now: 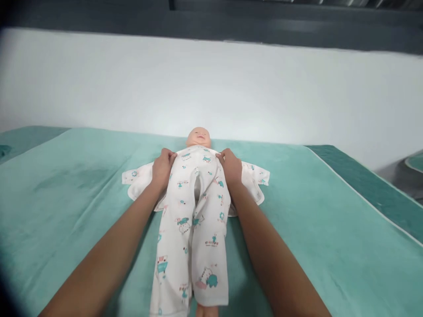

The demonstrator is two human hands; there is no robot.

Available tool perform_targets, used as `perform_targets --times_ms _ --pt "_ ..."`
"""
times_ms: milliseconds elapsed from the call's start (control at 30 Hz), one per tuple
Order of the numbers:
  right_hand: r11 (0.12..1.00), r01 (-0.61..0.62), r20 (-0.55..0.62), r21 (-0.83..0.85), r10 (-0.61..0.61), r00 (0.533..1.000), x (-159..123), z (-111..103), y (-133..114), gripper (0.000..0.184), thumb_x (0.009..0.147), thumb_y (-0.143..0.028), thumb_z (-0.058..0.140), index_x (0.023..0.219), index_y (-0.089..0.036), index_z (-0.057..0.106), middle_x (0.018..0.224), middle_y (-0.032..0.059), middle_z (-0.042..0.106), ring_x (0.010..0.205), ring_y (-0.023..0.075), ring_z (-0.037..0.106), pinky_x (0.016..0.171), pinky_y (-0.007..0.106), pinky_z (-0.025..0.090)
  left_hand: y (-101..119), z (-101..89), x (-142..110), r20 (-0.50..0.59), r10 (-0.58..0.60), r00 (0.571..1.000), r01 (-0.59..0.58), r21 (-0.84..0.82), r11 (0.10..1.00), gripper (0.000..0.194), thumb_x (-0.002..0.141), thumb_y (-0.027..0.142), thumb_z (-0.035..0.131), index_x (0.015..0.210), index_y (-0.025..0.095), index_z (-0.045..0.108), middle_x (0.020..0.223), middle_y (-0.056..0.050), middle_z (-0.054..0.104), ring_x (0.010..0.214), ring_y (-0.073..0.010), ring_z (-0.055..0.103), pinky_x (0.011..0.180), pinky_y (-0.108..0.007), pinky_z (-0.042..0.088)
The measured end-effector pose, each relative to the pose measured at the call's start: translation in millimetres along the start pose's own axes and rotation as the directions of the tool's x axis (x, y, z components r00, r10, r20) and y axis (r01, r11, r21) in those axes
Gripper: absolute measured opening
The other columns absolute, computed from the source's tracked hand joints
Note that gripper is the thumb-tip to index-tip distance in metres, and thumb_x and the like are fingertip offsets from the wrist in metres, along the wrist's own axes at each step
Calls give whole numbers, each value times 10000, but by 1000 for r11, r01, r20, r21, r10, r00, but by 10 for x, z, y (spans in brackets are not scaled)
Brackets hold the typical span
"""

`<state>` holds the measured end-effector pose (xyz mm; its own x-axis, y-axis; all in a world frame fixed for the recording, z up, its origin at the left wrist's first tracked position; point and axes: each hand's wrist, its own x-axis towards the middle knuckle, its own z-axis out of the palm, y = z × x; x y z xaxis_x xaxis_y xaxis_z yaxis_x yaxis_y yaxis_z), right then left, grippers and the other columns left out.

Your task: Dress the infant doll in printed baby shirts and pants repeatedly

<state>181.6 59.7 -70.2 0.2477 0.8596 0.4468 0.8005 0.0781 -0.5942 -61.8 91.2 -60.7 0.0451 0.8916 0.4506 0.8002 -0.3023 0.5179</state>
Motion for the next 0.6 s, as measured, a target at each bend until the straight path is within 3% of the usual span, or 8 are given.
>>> perform_targets --times_ms 67,167,300,367,467,600 --pt "995 90 -41 39 -88 995 -113 -41 -18 272 918 -374 379 1058 -217 553 1077 74 677 968 247 608 851 389 457 -12 -13 -113 -52 120 991 -122 -32 992 236 961 305 382 1035 176 565 1038 -94 690 965 -246 620 883 -407 452" --pt "988 155 -65 30 -152 986 -422 -155 -43 378 879 -279 386 1209 -154 522 1300 150 563 1201 277 506 1008 437 395 -46 -77 -396 -89 282 955 -284 -14 959 284 930 208 401 1158 158 563 1338 -119 559 1263 -255 472 1064 -449 357" --pt "942 331 59 -62 -327 943 -1035 -365 -106 555 838 -283 509 1365 -119 448 1445 194 412 1355 329 335 1101 490 307 -59 -242 -885 -11 377 926 -377 -17 926 400 897 244 485 1270 107 526 1357 -164 529 1317 -279 413 1110 -468 332" --pt "906 417 159 -69 -403 901 -1328 -469 -156 545 846 -264 528 1378 -165 460 1419 163 452 1330 311 369 1093 475 324 -35 -347 -1125 50 420 906 -418 -58 907 400 883 263 523 1261 139 557 1303 -145 574 1279 -278 451 1082 -459 371" --pt "890 456 284 -4 -436 854 -1606 -586 -222 382 842 -192 535 1217 -211 608 1237 114 595 1205 268 479 1029 415 387 7 -494 -1407 110 489 865 -468 -174 867 339 879 246 526 1202 202 622 1258 -112 609 1212 -264 510 1034 -436 418" --pt "916 401 321 -9 -377 869 -1664 -636 -238 202 800 -177 570 965 -196 684 1046 95 642 1062 263 525 912 386 423 28 -608 -1592 121 533 837 -489 -272 829 296 878 236 521 1133 204 668 1162 -114 653 1120 -266 561 981 -440 443"
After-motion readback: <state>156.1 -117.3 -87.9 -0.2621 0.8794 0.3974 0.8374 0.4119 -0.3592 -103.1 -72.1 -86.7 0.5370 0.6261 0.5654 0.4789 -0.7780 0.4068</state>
